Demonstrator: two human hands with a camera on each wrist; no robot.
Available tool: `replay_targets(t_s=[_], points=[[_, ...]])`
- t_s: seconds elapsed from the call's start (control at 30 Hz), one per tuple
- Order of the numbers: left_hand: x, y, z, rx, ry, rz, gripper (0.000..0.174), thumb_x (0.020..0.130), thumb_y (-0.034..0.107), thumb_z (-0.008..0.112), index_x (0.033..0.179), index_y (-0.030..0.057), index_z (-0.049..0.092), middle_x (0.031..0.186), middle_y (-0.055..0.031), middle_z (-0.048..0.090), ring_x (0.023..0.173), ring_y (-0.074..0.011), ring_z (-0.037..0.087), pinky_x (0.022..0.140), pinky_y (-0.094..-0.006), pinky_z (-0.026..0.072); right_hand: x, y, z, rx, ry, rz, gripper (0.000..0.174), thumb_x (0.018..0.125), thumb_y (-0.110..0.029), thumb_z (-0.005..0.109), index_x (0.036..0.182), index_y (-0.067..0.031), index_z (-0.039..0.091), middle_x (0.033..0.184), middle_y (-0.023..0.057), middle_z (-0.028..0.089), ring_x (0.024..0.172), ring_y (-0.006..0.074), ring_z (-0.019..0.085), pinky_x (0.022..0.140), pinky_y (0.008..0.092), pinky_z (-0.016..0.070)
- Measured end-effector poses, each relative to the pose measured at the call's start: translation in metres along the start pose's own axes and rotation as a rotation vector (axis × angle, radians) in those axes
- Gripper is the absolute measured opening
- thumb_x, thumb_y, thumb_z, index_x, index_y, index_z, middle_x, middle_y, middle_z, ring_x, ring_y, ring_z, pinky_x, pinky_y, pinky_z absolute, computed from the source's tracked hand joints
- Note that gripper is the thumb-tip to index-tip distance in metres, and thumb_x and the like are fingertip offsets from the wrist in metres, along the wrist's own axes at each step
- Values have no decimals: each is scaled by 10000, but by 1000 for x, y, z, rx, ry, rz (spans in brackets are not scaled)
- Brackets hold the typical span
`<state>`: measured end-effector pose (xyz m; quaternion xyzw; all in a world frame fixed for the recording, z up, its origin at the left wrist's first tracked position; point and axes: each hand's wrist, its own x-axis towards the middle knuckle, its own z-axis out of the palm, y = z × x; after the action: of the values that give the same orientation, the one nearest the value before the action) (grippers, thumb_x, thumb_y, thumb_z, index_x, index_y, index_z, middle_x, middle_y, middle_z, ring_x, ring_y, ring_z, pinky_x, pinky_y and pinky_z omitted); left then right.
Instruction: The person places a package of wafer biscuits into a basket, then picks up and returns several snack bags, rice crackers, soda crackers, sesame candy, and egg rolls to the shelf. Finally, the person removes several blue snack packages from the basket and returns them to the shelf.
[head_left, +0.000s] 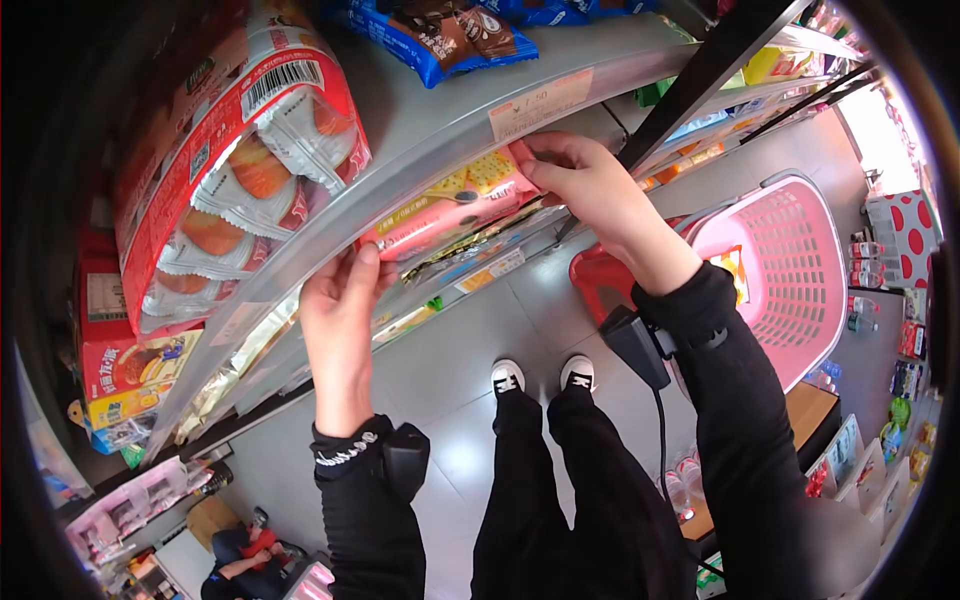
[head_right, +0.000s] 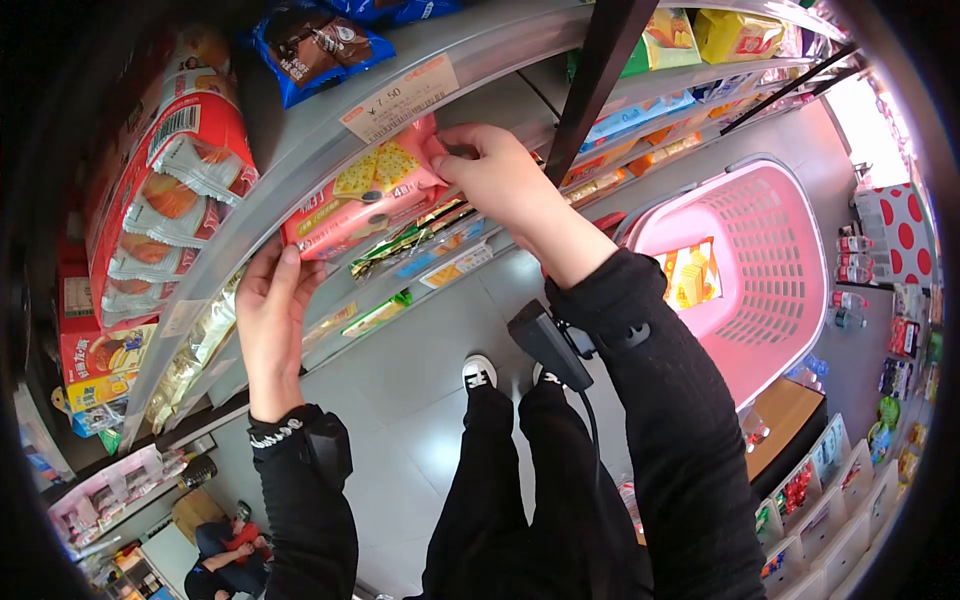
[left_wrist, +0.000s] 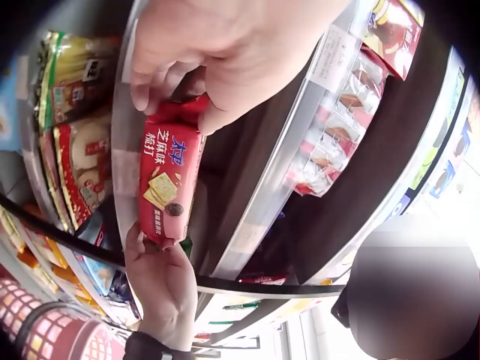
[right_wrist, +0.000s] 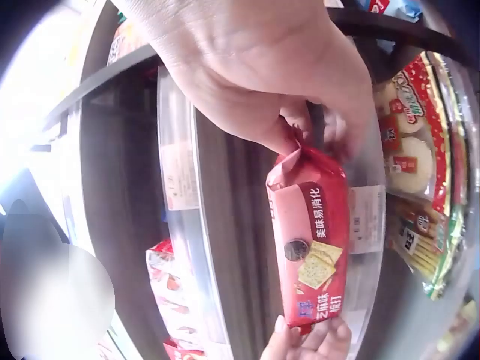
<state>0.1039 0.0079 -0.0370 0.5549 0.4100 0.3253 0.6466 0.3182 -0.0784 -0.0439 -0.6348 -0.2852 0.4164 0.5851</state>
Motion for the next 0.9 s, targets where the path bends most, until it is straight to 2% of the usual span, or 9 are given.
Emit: replay_targets(t_s=[0.13,0.2,0.3,0.37,0.43,0.57,0.7,0.77,0.9], points=[[16,6,0,106,9,-6,246,815,131,528,1017,-8,508,863,-49,551,742,-126,535,693,-260,446,-3,-10,-9,-213,-5,87,333,753,-159,534,1003,61,517,798,98,579,675,122,524,627,244,420],[21,5,3,76,11,-31,240,814,127,528,1015,-4,511,859,-51,553,736,-124,535,687,-259,447,0,-8,-11,-300,-15,17,278,734,-140,520,923,62,544,787,154,590,654,212,561,624,295,432],[26,1,8,69,17,-54,234,810,119,531,1009,-3,517,850,-54,556,732,-121,534,677,-257,448,10,-9,-7,-455,25,-234,270,781,-142,499,958,60,521,714,87,590,530,113,511,457,254,409],[29,-3,8,93,10,-54,233,808,116,534,1006,-4,518,844,-54,557,734,-120,533,675,-255,448,26,-2,-1,-446,135,-416,220,746,-43,491,942,54,512,785,127,592,680,172,549,630,273,439],[31,-7,7,230,25,-19,265,807,116,532,1035,-17,506,882,-61,562,728,-98,524,685,-239,435,31,3,-3,-425,98,-267,237,742,-31,492,964,51,503,844,139,588,758,183,548,712,286,426],[21,-8,12,311,19,118,319,808,114,525,1083,-40,477,982,-103,551,830,-126,530,771,-249,406,8,1,-11,-469,54,-243,317,743,-39,500,1045,52,464,949,139,561,760,165,545,679,267,435],[-14,-6,21,470,44,227,393,817,88,494,1163,-65,387,1142,-172,463,1080,-203,433,919,-302,306,-43,-2,-51,-180,-12,-217,335,778,-53,495,1095,35,429,1027,107,531,793,114,539,645,228,446],[-37,-9,31,511,166,472,329,826,35,456,1137,-53,398,1163,-149,437,1048,-203,449,889,-302,341,-76,-12,-81,-22,-98,-125,309,799,-61,486,1091,27,433,1019,98,534,786,105,540,645,221,447],[-78,-22,55,393,98,396,260,832,14,418,1085,-45,436,1087,-132,484,1002,-199,482,868,-300,373,-119,-14,-156,-72,53,40,212,795,-78,506,989,4,522,805,37,584,727,77,538,634,192,429]])
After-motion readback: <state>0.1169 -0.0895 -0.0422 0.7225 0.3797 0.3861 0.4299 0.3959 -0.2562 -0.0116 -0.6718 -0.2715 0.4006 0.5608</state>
